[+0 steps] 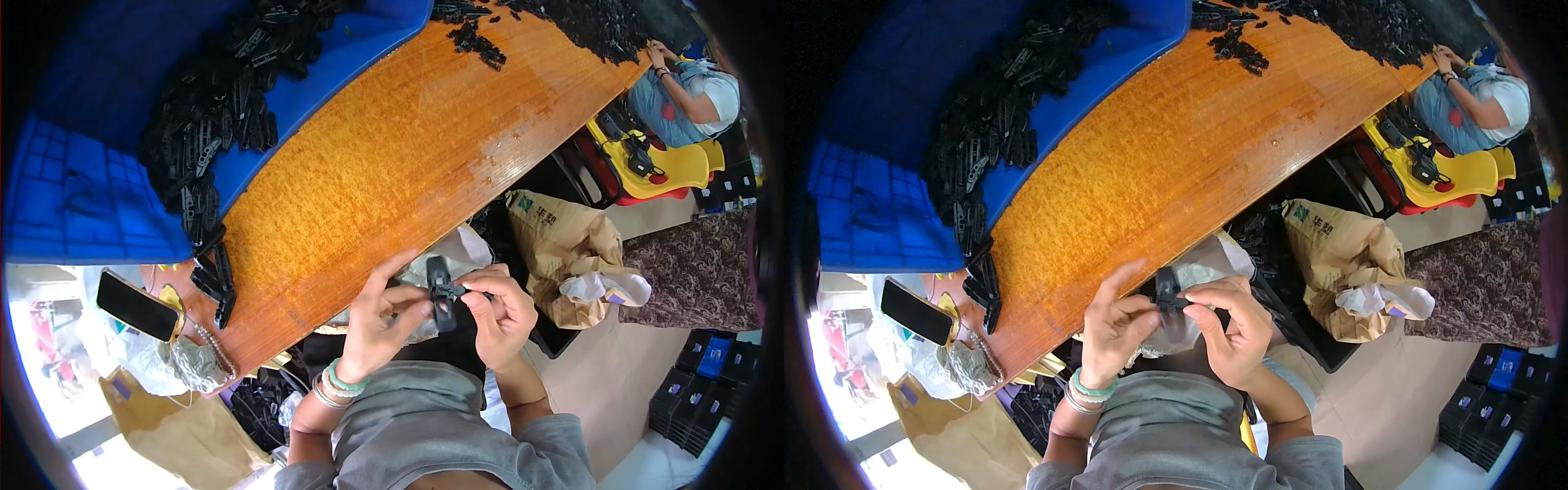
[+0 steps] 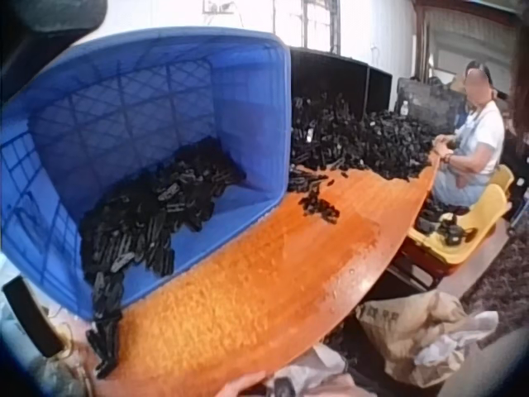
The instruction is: The person takes black plastic base pieces from a blue bin and smaller black plastic components from the wooden table, assembling them together by hand one by one.
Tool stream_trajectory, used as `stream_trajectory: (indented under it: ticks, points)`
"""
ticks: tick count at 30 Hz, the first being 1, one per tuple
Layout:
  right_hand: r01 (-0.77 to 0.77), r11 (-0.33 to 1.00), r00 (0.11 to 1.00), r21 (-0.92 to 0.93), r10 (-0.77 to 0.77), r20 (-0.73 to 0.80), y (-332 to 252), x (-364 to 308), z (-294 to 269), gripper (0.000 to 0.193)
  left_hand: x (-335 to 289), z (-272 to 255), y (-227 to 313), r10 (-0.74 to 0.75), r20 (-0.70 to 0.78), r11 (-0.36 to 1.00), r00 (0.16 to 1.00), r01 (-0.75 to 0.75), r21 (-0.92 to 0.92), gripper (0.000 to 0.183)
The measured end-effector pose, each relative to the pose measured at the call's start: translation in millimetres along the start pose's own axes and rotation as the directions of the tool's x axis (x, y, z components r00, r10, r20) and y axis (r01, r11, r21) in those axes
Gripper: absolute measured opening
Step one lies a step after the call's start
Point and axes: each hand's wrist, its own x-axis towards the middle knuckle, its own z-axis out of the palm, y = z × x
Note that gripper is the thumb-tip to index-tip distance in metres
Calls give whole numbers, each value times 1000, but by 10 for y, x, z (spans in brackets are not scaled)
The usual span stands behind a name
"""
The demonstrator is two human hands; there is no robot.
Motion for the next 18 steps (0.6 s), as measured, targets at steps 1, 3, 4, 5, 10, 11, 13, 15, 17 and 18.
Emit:
stream_trajectory:
  ticks: [1, 3, 4, 5, 10, 11, 13, 15, 17, 18]
  points:
    - [-13, 999, 1000, 30, 13, 18, -2, 0, -1, 9, 14, -20, 10, -31, 100, 998, 995, 36, -49, 38]
    - [-4, 999, 997, 34, 2, 78, 5, 4, 2, 9, 22, -32, -65, -17, 219, 1000, 976, 18, -6, 38]
    - [6, 999, 991, 34, -11, 137, 14, 7, -2, 9, 18, -19, -77, -18, 219, 1000, 976, 20, -6, 38]
    - [13, 1000, 989, 13, -15, 144, 10, 9, -7, 10, 13, -8, -87, -15, 199, 1000, 980, 18, -16, 36]
    - [122, 978, 988, -167, -104, 111, 34, -4, 9, 12, -8, 7, -86, -51, 145, 997, 988, 60, -53, 31]
    - [171, 956, 984, -238, -153, 94, 56, -11, 7, 13, -12, 10, -54, -68, 130, 994, 989, 78, -73, 30]
    - [225, 936, 972, -269, -197, 127, 73, -3, -3, 15, -17, -1, -44, -82, 107, 991, 991, 92, -94, 29]
    - [282, 915, 956, -288, -242, 167, 54, -3, 28, 17, -22, -35, -96, 46, 56, 999, 997, -46, 7, 26]
    - [0, 997, 996, -77, 7, 87, 31, -21, 117, 23, -25, -84, -158, 99, 33, 992, 995, -101, 75, 25]
    - [1, 998, 994, -60, 5, 105, 47, -49, 120, 23, -36, -104, -168, 147, 26, 978, 989, -149, 143, 23]
